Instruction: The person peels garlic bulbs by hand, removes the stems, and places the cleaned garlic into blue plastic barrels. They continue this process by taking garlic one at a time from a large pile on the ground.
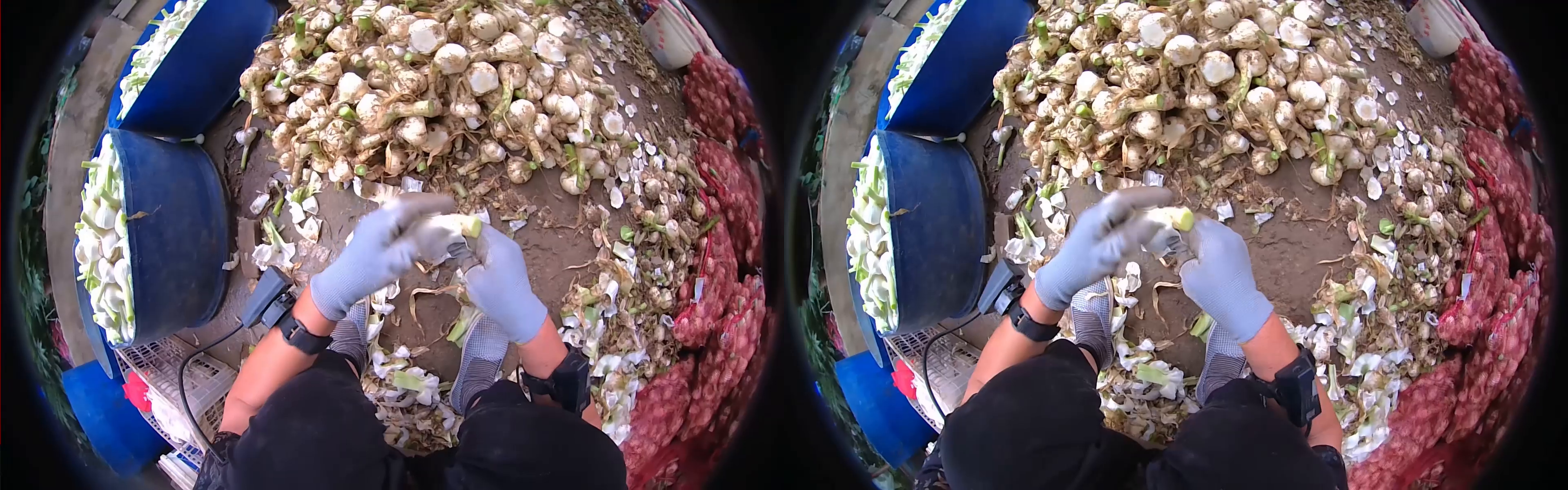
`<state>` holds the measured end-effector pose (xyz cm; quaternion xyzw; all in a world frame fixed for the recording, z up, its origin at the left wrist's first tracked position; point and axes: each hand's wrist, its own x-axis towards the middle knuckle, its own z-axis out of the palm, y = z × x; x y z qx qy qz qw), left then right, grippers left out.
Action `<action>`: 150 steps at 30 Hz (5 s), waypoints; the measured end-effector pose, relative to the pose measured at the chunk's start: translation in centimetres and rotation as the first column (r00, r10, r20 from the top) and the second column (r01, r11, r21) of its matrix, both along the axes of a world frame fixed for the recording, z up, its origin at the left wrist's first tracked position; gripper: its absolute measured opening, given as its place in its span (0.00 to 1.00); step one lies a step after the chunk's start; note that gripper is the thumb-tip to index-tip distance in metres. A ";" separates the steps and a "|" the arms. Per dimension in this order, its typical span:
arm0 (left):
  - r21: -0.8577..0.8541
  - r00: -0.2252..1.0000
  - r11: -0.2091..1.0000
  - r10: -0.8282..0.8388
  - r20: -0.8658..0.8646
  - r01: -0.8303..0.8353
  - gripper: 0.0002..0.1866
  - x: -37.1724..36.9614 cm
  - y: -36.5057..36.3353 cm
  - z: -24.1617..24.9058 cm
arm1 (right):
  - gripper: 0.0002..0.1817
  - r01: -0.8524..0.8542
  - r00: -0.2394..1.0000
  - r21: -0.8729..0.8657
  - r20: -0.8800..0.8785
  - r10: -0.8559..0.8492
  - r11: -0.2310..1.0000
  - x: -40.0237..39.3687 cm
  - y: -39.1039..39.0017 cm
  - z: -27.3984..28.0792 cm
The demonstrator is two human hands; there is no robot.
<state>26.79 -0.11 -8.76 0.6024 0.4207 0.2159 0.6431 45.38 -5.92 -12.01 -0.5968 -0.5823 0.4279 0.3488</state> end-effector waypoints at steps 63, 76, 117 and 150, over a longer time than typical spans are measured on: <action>-0.553 0.871 0.832 0.241 0.428 0.041 0.44 0.7 -2.0 -1.9 | 0.11 0.100 0.993 -0.089 0.066 -0.094 0.991 1.3 -0.9 1.1; -0.241 0.991 0.970 0.049 0.122 -0.018 0.32 -0.4 -2.0 -3.5 | 0.11 0.020 0.851 -0.450 -0.460 -0.252 0.893 0.8 -0.6 -0.1; -0.637 0.913 0.743 0.088 0.399 0.206 0.38 -3.2 -3.0 -3.7 | 0.17 -0.180 0.217 -0.339 -0.929 -0.299 0.923 1.7 -2.0 -0.8; 0.316 0.989 0.948 0.008 -0.149 0.040 0.35 2.1 0.4 -4.2 | 0.16 0.278 0.716 -0.340 -0.549 -0.430 0.898 2.2 2.7 -5.1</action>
